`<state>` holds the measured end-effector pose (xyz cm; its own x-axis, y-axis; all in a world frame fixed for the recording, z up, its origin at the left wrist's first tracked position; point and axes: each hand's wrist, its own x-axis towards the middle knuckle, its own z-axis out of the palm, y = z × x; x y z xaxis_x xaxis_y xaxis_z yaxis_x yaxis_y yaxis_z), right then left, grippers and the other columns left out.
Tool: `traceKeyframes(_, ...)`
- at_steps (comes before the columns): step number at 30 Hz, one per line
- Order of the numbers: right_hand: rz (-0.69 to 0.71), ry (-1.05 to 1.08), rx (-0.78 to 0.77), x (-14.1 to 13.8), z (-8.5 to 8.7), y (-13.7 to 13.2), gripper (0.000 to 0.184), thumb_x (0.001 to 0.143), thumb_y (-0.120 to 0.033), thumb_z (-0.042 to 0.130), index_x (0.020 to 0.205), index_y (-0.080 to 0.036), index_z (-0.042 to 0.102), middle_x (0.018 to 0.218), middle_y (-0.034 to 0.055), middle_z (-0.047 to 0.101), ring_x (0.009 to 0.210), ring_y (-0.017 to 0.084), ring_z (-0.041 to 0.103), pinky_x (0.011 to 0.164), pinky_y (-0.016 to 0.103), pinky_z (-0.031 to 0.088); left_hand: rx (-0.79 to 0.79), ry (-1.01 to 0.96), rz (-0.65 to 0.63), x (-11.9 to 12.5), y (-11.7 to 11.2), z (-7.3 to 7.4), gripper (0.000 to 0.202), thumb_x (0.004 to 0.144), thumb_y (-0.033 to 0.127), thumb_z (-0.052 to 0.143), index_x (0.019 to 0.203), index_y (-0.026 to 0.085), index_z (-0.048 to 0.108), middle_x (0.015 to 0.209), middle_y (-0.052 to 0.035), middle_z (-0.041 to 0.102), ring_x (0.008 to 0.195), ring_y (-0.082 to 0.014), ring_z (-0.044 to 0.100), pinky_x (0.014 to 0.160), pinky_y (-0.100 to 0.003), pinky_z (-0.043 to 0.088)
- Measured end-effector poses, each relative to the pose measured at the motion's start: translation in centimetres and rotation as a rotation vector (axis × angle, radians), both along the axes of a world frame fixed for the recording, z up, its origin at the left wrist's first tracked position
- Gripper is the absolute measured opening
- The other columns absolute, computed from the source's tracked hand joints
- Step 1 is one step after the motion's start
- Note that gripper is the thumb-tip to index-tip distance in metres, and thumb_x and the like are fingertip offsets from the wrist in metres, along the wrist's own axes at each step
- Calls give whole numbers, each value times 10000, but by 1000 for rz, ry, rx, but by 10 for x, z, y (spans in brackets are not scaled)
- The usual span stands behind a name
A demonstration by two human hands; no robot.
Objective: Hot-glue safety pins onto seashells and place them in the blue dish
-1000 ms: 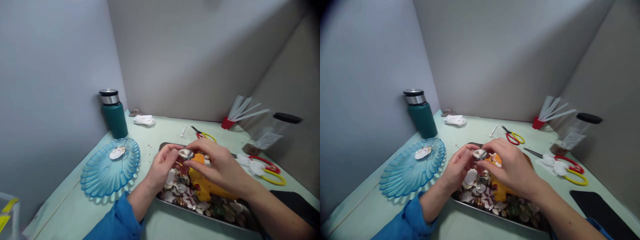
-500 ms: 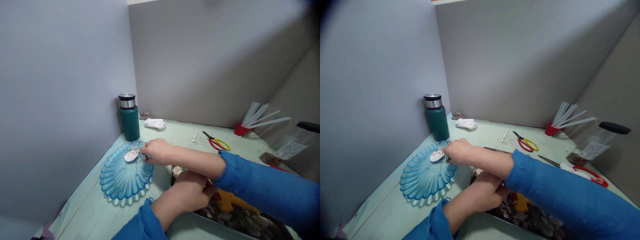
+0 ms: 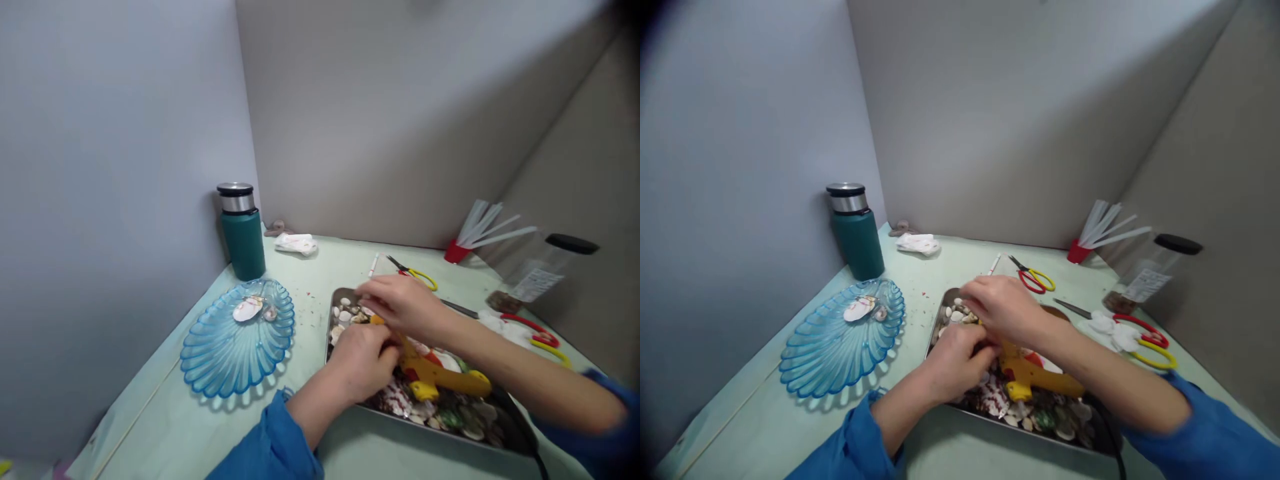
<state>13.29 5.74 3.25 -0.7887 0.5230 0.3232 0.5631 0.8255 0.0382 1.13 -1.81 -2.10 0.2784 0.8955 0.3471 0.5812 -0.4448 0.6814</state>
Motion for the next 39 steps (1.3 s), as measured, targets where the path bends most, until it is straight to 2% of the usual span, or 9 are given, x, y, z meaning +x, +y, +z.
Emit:
traceKeyframes(5,-165,206,-111,95,-31,-29,252,933,-326,444,933,-189,655,842,66,669,728,181,610,666,283,432,22,-28,66,-4,7,1,162,804,171,535,831,209,690,810,-8,734,736,-155,648,682,-232,468)
traceKeyframes(10,-119,77,-246,132,-37,-55,252,896,-368,529,1069,-203,609,985,92,622,908,231,569,761,335,441,51,-3,175,-26,20,6,197,873,226,454,947,172,629,805,-35,709,687,-157,628,654,-259,470)
traceKeyframes(18,-171,-56,-240,113,-34,-59,278,818,-303,643,1081,-226,594,926,73,653,903,267,559,788,412,396,126,308,75,-36,22,16,161,810,151,549,859,213,690,828,-51,696,861,-233,548,778,-366,397)
traceKeyframes(22,-131,18,-386,112,-25,-54,243,866,-242,566,1106,-220,593,931,66,671,854,233,599,750,351,415,153,547,-22,-39,22,21,144,799,133,567,837,210,683,836,-44,696,896,-237,523,825,-391,375)
traceKeyframes(27,-112,532,-759,121,-11,-39,261,878,-369,544,1088,-225,599,942,31,653,770,176,593,641,264,430,108,625,-120,-39,19,26,112,797,169,587,860,221,664,864,-31,668,928,-229,509,865,-388,362)
traceKeyframes(30,47,960,-1070,111,-12,-34,355,825,-414,605,1122,-228,550,913,24,616,735,154,584,655,273,463,59,679,-141,-36,15,25,183,740,278,670,914,222,654,886,-45,638,928,-248,497,860,-402,368)
traceKeyframes(33,136,1060,-1248,93,-20,-37,415,756,-419,685,1104,-226,570,797,1,574,615,123,533,582,260,460,41,703,-132,-34,13,23,231,708,312,699,914,218,650,928,-57,612,948,-257,481,869,-408,368)
traceKeyframes(36,18,936,-1218,83,-29,-40,390,770,-396,684,1107,-217,605,700,-9,572,592,136,536,565,265,459,48,708,-122,-33,13,21,197,705,299,696,873,208,649,935,-60,596,964,-259,467,888,-409,359)
traceKeyframes(39,-41,855,-1075,83,-36,-38,377,731,-396,720,1048,-204,648,769,13,632,762,205,608,712,336,495,54,691,-84,-30,12,20,142,699,283,688,784,187,626,859,-53,586,918,-252,470,862,-403,372)
